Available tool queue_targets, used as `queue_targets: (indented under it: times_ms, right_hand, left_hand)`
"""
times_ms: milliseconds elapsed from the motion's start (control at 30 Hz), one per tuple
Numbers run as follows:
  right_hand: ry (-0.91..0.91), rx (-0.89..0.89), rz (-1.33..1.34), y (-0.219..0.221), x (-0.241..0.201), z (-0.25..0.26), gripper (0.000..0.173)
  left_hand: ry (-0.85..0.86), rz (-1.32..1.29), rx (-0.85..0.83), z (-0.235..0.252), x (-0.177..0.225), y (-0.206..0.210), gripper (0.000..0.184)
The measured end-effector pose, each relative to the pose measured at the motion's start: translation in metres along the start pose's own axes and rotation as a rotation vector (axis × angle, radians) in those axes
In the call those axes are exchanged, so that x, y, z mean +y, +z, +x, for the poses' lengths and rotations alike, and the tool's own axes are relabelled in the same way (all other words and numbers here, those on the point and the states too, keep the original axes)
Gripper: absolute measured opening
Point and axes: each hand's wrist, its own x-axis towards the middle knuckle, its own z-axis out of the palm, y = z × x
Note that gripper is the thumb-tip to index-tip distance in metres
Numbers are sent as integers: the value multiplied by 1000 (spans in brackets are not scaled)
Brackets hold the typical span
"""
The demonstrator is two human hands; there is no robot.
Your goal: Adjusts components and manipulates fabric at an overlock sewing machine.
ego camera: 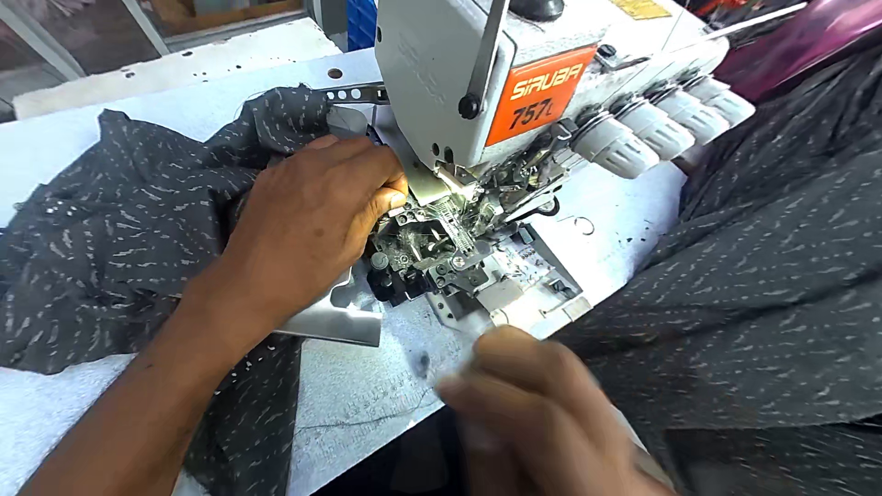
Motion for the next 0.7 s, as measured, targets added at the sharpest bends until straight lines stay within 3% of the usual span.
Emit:
queue_targets:
  times_ms: [67, 167, 400, 700]
  right_hand:
    - [33, -42, -182, 21, -5, 17, 31]
    - [-1, -52, -247, 37, -1, 26, 26]
    - [42, 83, -308, 4, 27, -7, 13]
    - [179, 218, -214, -9, 48, -9, 18]
  left_hand:
    - [15, 64, -11, 0, 5, -2, 23]
    - [34, 111, -1, -1, 7, -4, 23]
    - [97, 213, 62, -1, 9, 0, 23]
    - [7, 175, 139, 0, 16, 14, 23]
